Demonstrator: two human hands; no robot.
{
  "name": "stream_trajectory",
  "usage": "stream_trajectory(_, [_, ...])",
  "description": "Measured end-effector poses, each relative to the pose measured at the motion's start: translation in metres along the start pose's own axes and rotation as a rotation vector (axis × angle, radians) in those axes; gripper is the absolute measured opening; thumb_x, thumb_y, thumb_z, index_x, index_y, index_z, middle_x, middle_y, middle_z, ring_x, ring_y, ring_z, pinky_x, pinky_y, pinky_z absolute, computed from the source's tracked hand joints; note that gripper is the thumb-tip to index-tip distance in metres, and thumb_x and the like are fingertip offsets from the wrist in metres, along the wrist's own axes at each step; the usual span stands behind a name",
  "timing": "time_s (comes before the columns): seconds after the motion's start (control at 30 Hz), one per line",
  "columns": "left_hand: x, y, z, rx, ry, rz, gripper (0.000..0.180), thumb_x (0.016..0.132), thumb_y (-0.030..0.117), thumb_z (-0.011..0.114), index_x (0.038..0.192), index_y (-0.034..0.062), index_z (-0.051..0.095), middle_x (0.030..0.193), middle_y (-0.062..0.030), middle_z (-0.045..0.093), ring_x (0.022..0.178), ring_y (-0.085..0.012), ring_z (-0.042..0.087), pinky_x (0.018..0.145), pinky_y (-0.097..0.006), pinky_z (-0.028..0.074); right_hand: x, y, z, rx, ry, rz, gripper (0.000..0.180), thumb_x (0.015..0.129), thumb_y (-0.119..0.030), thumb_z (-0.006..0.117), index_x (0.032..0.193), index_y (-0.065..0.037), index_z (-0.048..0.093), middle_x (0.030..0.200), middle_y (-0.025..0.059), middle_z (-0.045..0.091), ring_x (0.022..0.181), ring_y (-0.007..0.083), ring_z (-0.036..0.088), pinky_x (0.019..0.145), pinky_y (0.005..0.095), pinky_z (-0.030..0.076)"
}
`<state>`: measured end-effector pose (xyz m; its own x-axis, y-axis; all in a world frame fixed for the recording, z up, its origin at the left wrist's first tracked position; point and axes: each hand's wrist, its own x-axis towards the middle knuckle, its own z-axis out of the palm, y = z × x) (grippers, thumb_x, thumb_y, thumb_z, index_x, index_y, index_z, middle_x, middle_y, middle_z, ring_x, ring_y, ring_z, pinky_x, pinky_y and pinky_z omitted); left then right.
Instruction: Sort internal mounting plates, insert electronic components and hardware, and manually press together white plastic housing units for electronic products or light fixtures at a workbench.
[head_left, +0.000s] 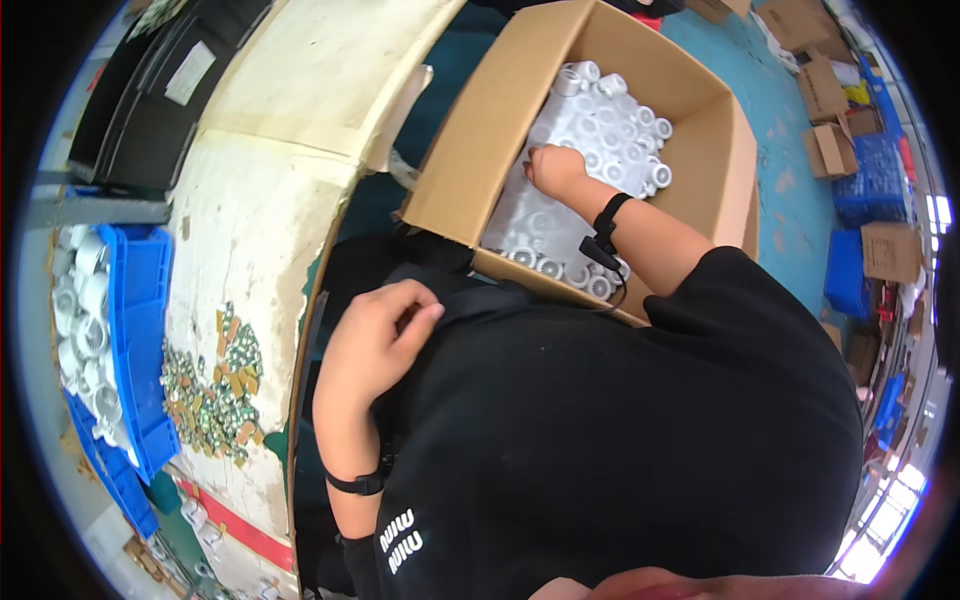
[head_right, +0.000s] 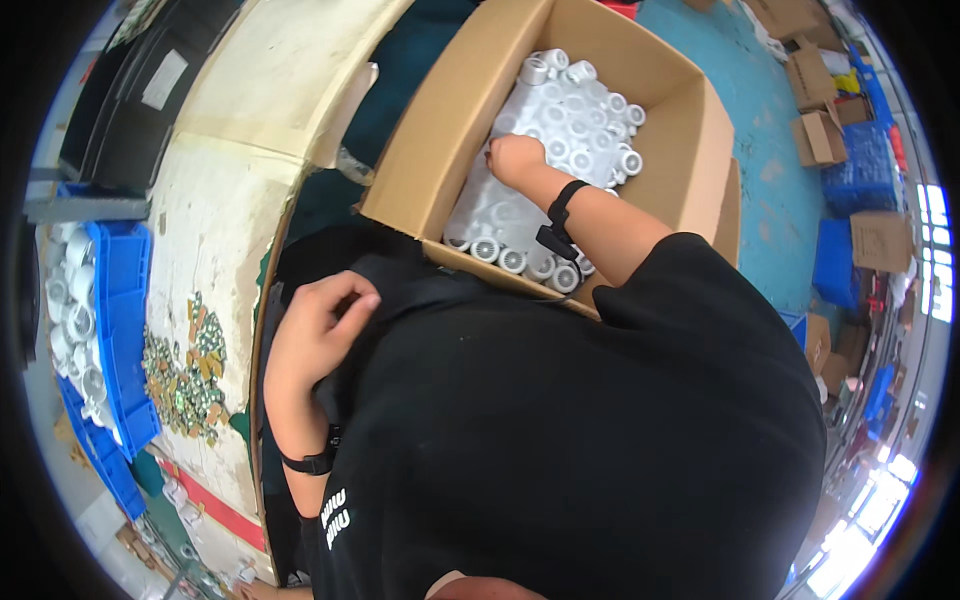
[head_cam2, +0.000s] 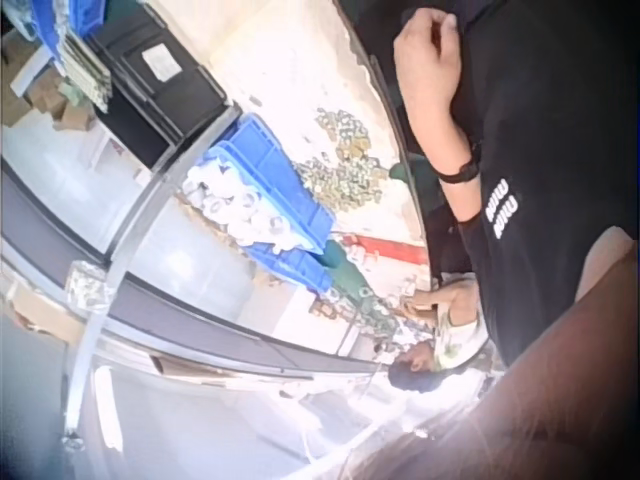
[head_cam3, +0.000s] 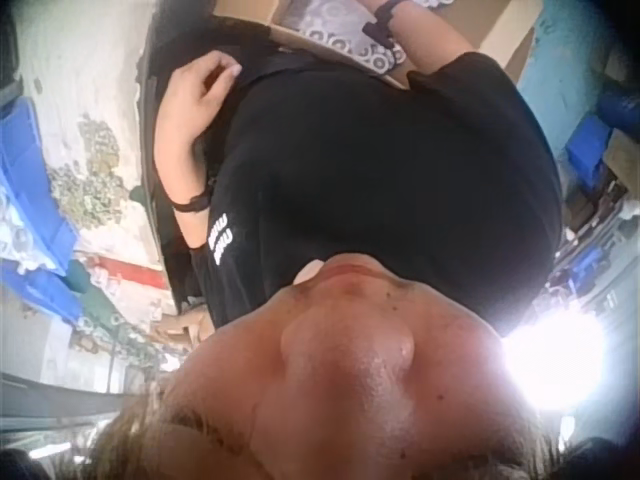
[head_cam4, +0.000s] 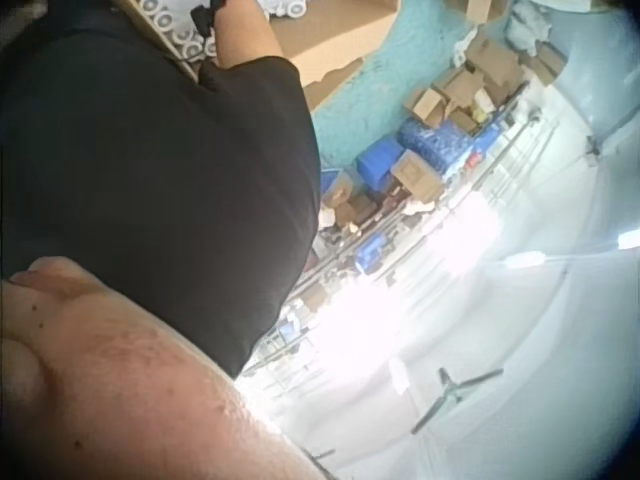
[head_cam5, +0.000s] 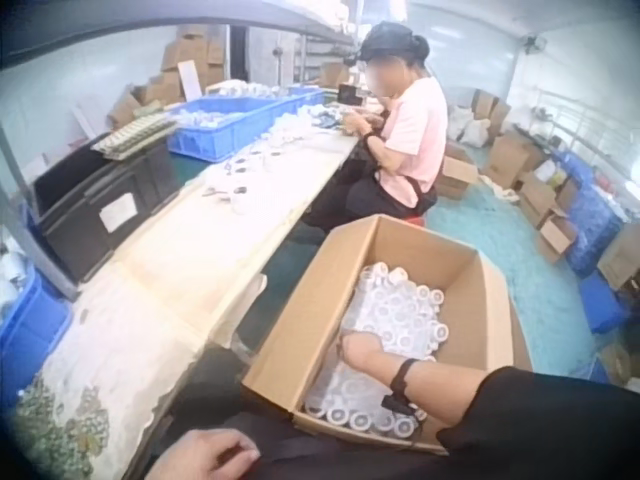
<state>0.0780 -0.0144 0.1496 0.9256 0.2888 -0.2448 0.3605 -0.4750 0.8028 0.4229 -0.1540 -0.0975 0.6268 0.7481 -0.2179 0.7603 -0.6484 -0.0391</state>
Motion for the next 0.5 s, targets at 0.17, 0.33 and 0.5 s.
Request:
stream_trajectory(0.17, [0.009,-0.007,0.001,-0.100,0.060,0.076,0.010,0.095,0.006,0.066,0.095,-0.0038,0.064,0.076,-0.0069,0.063,0.063,-0.0122,0.055,0.060,-0.027,0.044,-0.025,0.031,-0.070,0.491,0.019,-0.002,0.034,0.091,-0.036,0.065,0.104,-0.006,0.075,0.091,0.0167,0.075,0.085,0.0343,0.072,0.078,0.0447,0.057])
stream_trajectory(0.33, [0.048,0.001,0.040,-0.350,0.100,0.099,0.021,0.103,0.018,0.061,0.110,-0.0020,0.060,0.083,-0.0034,0.063,0.064,-0.0123,0.058,0.059,-0.024,0.049,-0.093,-0.037,-0.151,1.011,0.058,-0.472,0.029,0.088,-0.029,0.074,0.103,-0.004,0.073,0.090,0.0134,0.073,0.076,0.0274,0.069,0.072,0.0352,0.054])
stream_trajectory(0.5, [0.063,-0.006,0.071,-1.185,-0.035,-0.116,0.044,0.110,0.044,0.046,0.118,0.0019,0.055,0.080,-0.0061,0.061,0.057,-0.0132,0.059,0.047,-0.029,0.052,-0.140,-0.090,-0.203,0.415,0.228,-0.734,0.021,0.091,-0.019,0.074,0.107,-0.006,0.072,0.087,0.0101,0.073,0.077,0.0252,0.070,0.071,0.0348,0.054])
